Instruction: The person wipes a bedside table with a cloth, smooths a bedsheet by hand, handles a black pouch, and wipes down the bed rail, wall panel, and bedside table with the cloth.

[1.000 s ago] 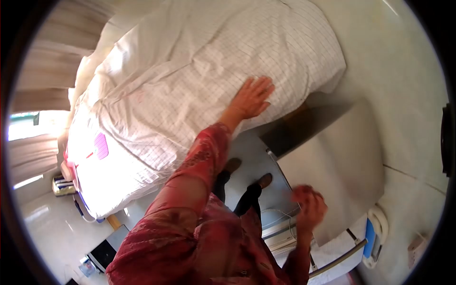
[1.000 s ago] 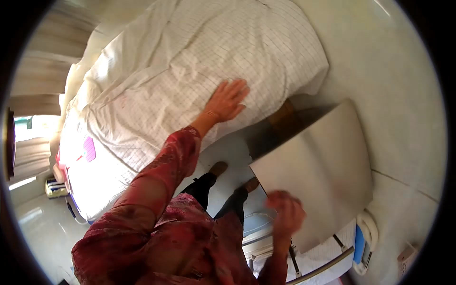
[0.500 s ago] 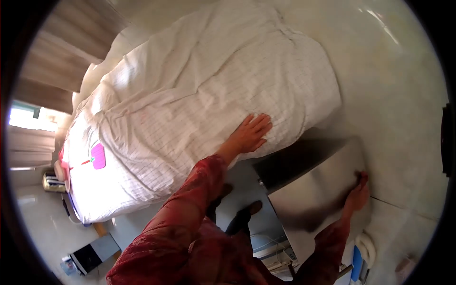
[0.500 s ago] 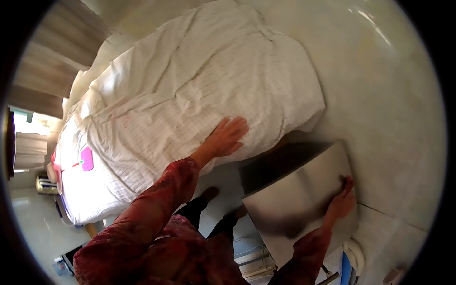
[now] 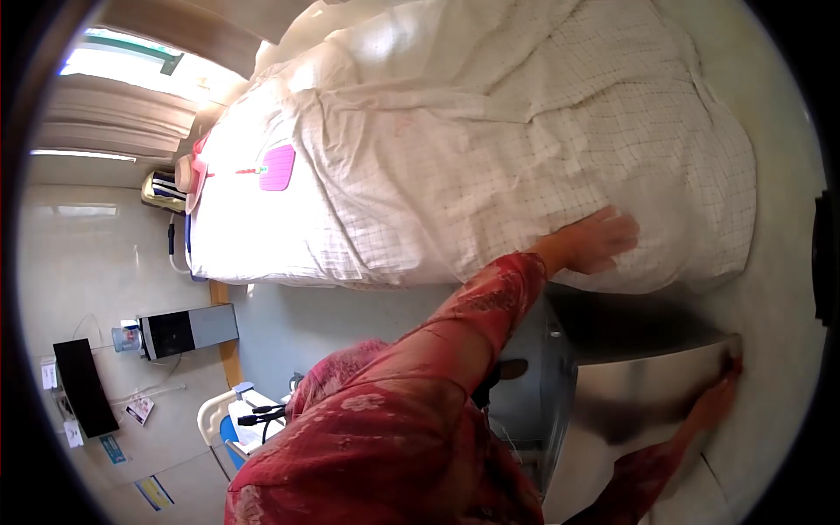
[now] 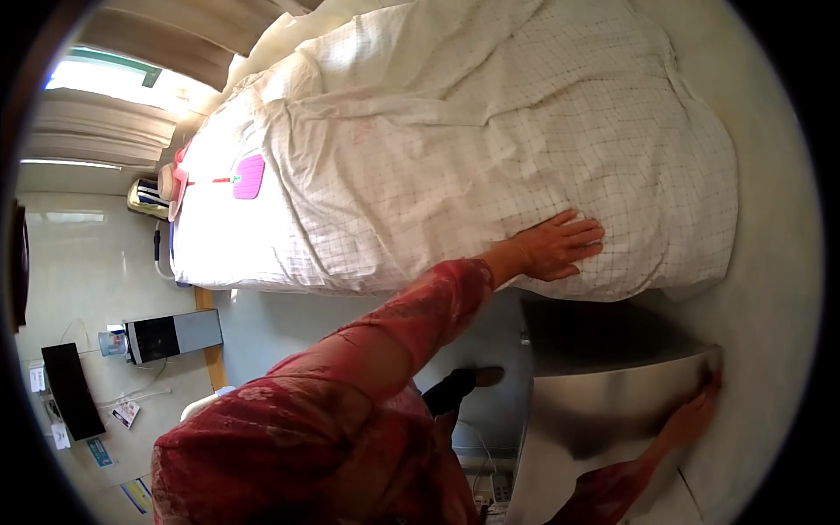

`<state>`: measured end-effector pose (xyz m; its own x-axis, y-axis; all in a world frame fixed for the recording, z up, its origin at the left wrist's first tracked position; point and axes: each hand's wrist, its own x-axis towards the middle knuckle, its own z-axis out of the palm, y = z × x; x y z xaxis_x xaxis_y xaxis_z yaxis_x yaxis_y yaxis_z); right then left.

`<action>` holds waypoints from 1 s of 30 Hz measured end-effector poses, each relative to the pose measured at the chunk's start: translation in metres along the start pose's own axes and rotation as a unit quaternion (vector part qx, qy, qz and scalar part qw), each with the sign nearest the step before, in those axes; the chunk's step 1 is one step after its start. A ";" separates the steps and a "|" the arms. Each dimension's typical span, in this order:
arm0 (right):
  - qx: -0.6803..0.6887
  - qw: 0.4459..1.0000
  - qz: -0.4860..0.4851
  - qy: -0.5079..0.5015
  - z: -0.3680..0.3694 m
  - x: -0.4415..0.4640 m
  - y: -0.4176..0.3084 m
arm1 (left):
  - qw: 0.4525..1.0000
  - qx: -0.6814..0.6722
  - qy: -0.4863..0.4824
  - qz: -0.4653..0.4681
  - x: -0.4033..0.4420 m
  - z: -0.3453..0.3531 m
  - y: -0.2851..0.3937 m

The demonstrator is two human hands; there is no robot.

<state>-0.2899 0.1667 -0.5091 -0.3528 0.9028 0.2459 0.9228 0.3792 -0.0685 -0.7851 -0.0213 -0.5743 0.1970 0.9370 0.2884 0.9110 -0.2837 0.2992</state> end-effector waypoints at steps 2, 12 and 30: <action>0.060 0.998 0.026 -0.003 -0.024 -0.019 -0.046 | 1.000 0.004 0.006 -0.001 -0.003 0.000 0.001; -0.181 0.982 0.046 -0.040 -0.027 -0.221 -0.087 | 1.000 -0.011 0.018 -0.003 -0.003 0.003 0.000; -0.013 0.989 0.141 0.035 -0.089 -0.179 -0.101 | 0.999 0.033 -0.028 -0.008 0.017 -0.024 0.019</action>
<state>-0.3064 -0.0516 -0.4599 -0.0706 0.9555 0.2863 0.9870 0.1084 -0.1186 -0.7736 -0.0157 -0.5418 0.2001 0.9520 0.2316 0.9360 -0.2556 0.2421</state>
